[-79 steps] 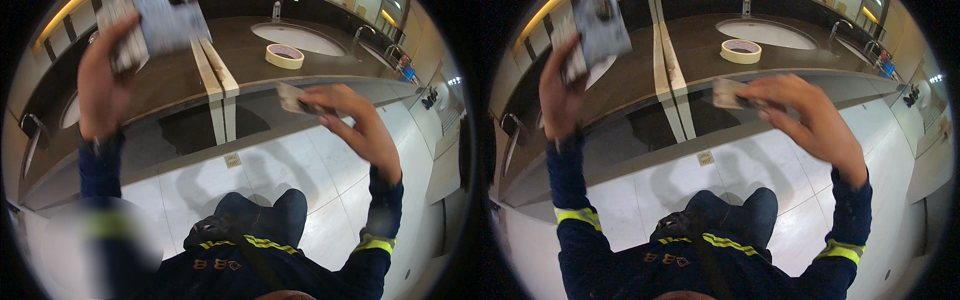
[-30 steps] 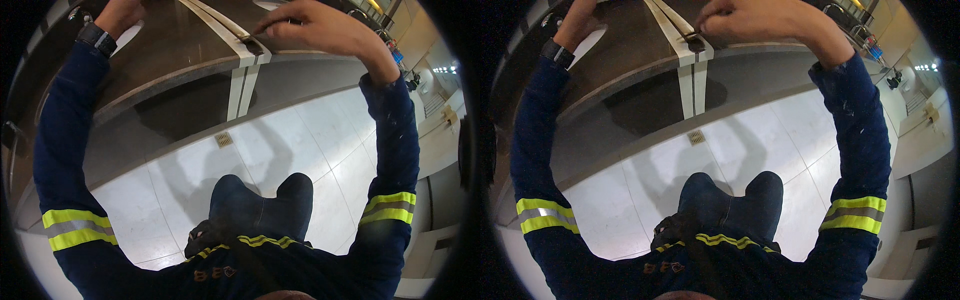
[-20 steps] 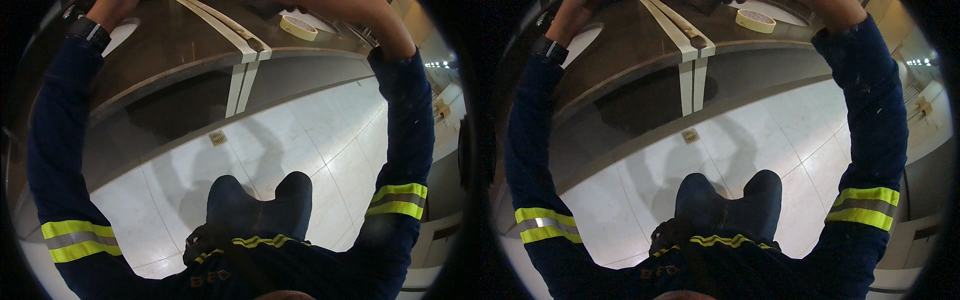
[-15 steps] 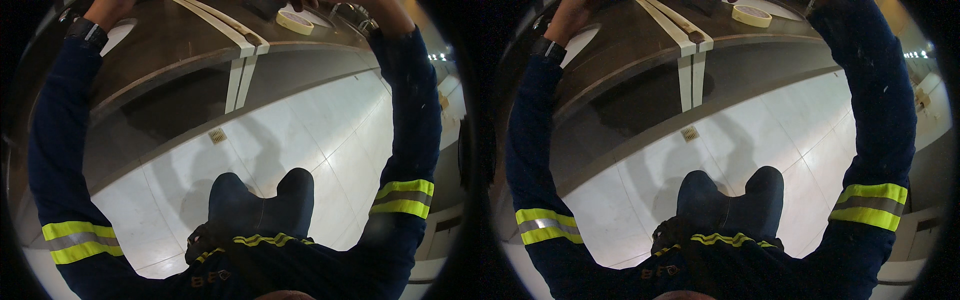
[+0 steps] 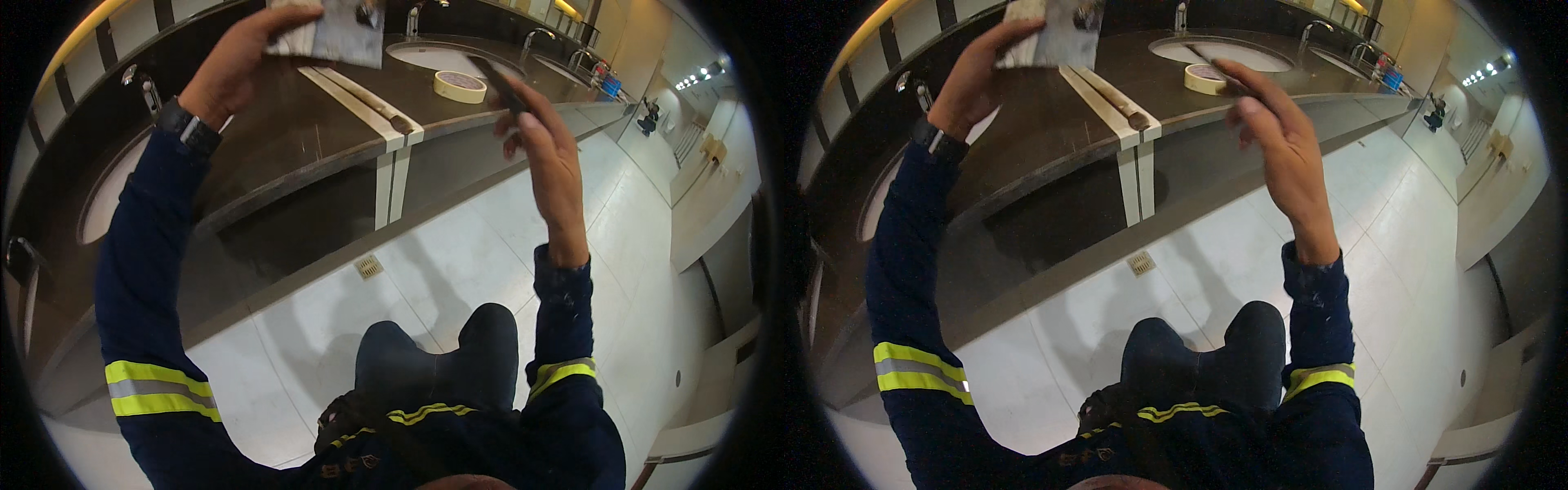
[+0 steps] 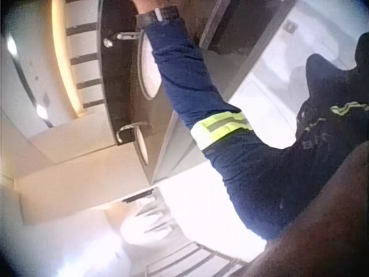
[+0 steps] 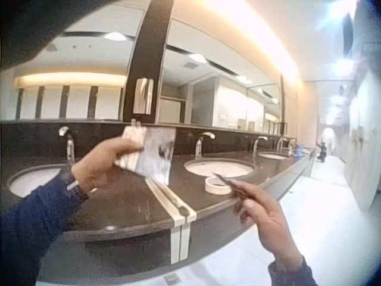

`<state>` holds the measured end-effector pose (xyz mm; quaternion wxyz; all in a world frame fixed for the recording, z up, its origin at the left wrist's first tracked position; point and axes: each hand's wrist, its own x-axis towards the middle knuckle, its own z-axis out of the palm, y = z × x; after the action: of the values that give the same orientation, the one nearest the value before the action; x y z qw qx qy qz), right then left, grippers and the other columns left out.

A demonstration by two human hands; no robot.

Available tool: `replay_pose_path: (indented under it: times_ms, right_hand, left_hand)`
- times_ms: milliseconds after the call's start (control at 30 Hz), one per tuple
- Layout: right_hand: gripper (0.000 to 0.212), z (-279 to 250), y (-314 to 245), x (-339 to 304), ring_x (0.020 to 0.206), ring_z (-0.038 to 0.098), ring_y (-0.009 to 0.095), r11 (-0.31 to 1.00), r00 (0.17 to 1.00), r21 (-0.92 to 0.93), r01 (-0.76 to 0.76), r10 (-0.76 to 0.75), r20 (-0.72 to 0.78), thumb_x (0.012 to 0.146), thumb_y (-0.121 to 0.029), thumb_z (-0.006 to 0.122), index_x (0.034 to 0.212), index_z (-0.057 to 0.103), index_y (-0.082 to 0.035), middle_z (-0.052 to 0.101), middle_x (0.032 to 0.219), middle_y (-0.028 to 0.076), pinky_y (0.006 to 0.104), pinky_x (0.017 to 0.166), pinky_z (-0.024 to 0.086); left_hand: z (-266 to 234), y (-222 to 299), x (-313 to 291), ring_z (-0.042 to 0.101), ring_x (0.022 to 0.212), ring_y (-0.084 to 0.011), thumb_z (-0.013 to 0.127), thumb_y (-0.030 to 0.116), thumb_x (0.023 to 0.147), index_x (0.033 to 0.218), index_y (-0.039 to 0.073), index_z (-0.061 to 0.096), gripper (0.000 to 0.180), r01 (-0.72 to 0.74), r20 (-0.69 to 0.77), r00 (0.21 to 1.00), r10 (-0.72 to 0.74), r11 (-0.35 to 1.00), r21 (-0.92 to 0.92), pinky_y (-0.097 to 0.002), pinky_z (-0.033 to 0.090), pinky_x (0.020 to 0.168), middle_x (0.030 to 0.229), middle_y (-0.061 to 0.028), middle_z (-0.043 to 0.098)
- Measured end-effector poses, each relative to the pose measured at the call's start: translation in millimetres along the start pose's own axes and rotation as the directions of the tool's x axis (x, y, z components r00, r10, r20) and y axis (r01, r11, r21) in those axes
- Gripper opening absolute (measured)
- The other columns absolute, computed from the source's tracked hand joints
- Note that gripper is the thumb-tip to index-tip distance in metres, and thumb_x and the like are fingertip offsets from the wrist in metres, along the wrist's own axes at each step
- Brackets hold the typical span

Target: The person scoops a dark paste from a container onto a small trowel and spreads it along a taped seam on a bathroom countertop. They repeatedly smooth the paste into the seam using the trowel and a larger flat tool, working along the length of the joint between sinks.

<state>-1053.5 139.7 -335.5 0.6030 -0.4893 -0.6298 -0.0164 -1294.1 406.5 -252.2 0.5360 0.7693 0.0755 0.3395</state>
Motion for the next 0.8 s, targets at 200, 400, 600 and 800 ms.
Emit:
replay_pose_path:
  times_ms: [200, 400, 600, 800]
  right_hand:
    - [0.038, -8.5, -22.4, 34.5, 0.098, 0.067, 0.026, 0.67, 0.893, -0.595, 0.444, -0.385, 0.233, 0.094, -0.01, 0.068, 0.13, 0.071, -0.021, 0.062, 0.116, 0.012, 0.0374, 0.084, 0.056]
    - [0.039, 19.4, -47.7, 31.7, 0.1, 0.067, 0.024, 0.674, 0.907, -0.607, 0.42, -0.302, 0.293, 0.094, -0.008, 0.07, 0.131, 0.071, -0.02, 0.063, 0.117, 0.01, 0.0352, 0.084, 0.058]
    - [0.034, 27.6, -38.8, -6.4, 0.083, 0.068, 0.023, 0.816, 0.98, -0.548, 0.183, -0.109, 0.165, 0.091, -0.011, 0.072, 0.125, 0.072, -0.014, 0.061, 0.108, 0.011, 0.037, 0.075, 0.057]
    - [0.041, 99.8, 41.7, -99.1, 0.099, 0.062, 0.03, 0.989, 0.949, -0.143, -0.032, -0.015, -0.314, 0.082, -0.006, 0.079, 0.122, 0.068, -0.005, 0.06, 0.108, 0.017, 0.0373, 0.087, 0.05]
  left_hand:
    - [8.6, -11.2, -4.2, 0.069, 0.109, -0.0155, 0.065, 0.025, 0.101, 0.126, 0.0, 0.066, 0.035, -0.256, 0.211, 0.954, 0.213, 0.946, 0.199, -0.0319, 0.055, 0.1, 0.12, -0.0084, 0.07]
    - [-14.0, -11.8, 1.6, 0.062, 0.126, -0.0181, 0.061, 0.017, 0.102, 0.133, 0.006, 0.063, 0.033, 0.079, 0.193, 0.978, -0.084, 0.996, 0.031, -0.0335, 0.049, 0.111, 0.13, -0.0056, 0.064]
    - [-39.9, -25.9, -0.2, 0.063, 0.121, -0.0183, 0.059, 0.031, 0.104, 0.133, 0.004, 0.063, 0.04, -0.328, 0.204, 0.943, 0.263, 0.843, 0.427, -0.0375, 0.052, 0.105, 0.134, -0.0073, 0.063]
    - [-28.7, -16.6, 10.6, 0.066, 0.114, -0.0196, 0.058, 0.021, 0.103, 0.127, 0.002, 0.064, 0.031, -0.009, -0.077, 0.997, -0.006, 0.982, -0.189, -0.038, 0.054, 0.1, 0.126, -0.0098, 0.067]
